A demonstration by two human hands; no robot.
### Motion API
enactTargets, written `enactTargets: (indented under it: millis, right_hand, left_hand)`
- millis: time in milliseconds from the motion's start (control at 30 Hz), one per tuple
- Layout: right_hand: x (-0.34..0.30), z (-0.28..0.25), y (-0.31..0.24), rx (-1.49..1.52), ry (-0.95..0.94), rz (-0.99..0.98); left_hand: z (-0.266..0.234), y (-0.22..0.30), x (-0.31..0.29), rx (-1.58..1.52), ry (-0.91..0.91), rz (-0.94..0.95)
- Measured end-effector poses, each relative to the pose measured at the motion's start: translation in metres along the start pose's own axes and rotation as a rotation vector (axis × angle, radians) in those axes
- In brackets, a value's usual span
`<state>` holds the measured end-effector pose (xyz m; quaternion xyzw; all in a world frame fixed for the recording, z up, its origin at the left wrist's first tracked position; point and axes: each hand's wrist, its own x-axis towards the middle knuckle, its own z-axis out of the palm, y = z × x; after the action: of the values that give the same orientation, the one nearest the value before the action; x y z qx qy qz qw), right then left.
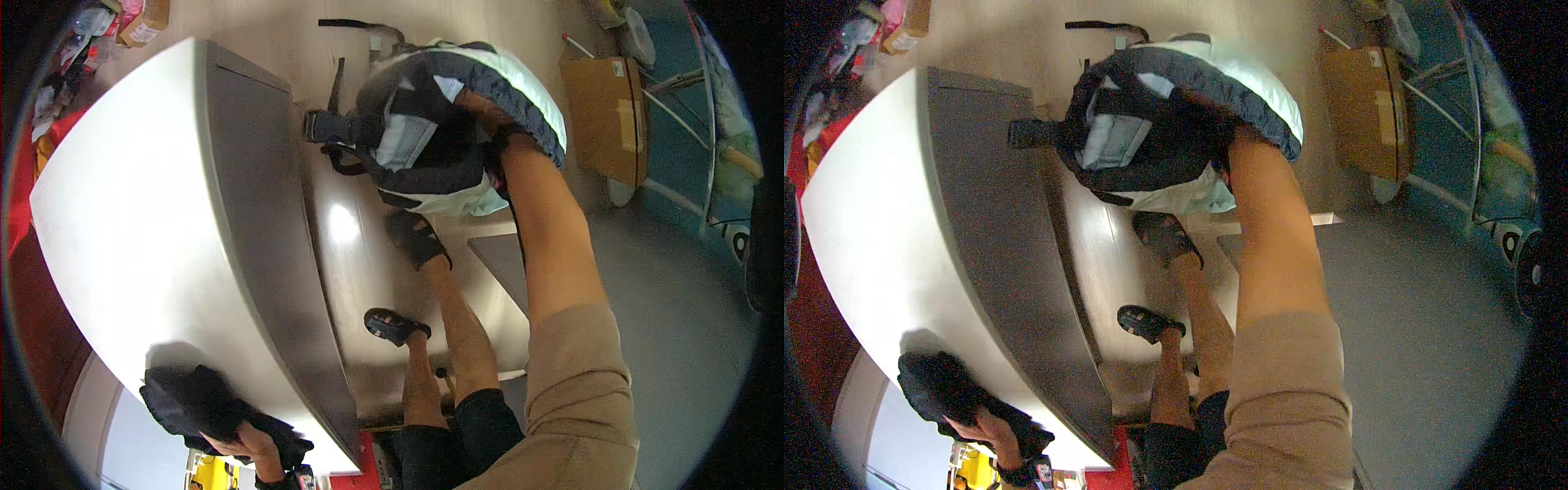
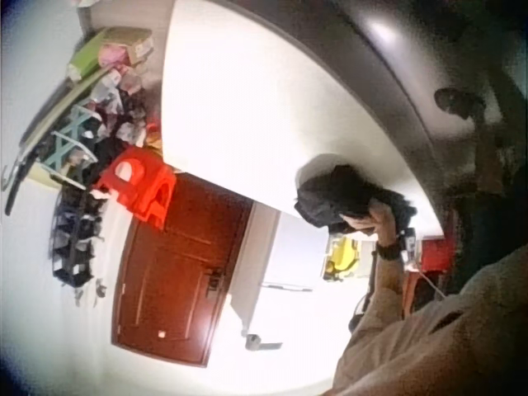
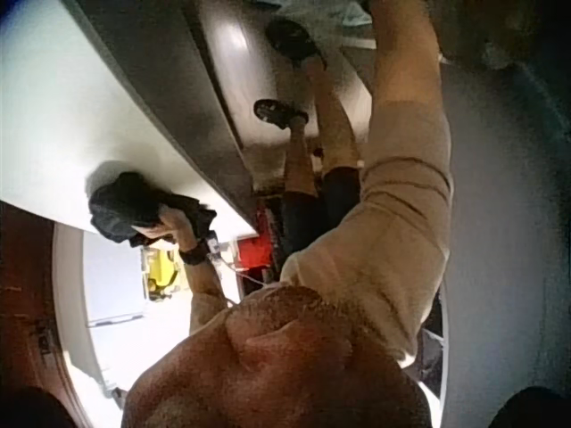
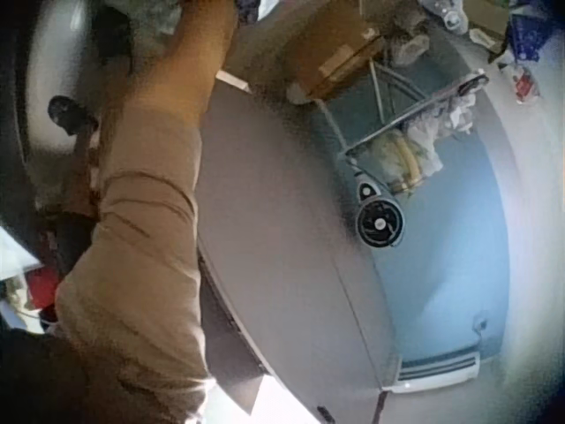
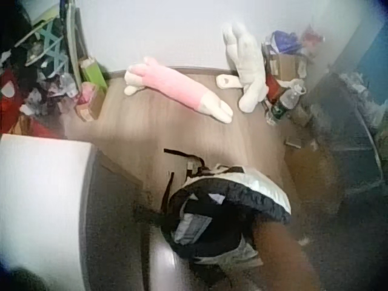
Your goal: The person retrieves a black pair of pants from a closet, folds them on a white table, and returns them to the closet. The person then retrieves a brown pair of pants from a backpack, folds them on the same table, and places them in the closet.
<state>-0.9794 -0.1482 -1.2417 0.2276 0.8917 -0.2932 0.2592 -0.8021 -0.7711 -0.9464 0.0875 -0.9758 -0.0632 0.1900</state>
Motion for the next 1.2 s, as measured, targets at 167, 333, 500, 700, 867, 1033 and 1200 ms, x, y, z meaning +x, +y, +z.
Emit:
enactTargets:
  millis: [167,333,500,700,867,1033,1200]
  right_hand:
    - [-0.025,-0.011,-0.012,0.044,-0.070,0.009]
    - [-0.027,-0.010,-0.027,0.097,-0.085,-0.004]
    - [-0.020,-0.004,-0.031,0.170,-0.072,-0.027]
    - [-0.025,0.005,-0.025,0.214,-0.030,-0.016]
    - [-0.047,-0.012,-0.026,0.220,-0.041,-0.018]
    - [-0.106,-0.069,-0.076,-0.033,-0.140,0.080]
    - [-0.138,-0.076,-0.052,0.119,-0.005,0.289]
  left_hand:
    - [-0.003,0.027,0.008,-0.261,-0.226,-0.093]
    - [0.003,0.030,0.007,-0.103,-0.203,-0.150]
    - [0.007,0.005,0.004,-0.001,-0.129,-0.037]
    - [0.007,0.017,0.009,-0.097,-0.197,-0.130]
    - [0.010,0.022,0.004,-0.109,-0.131,-0.085]
    - [0.012,0.033,0.006,-0.192,-0.171,-0.035]
    - [0.017,0.033,0.009,-0.194,-0.134,0.103]
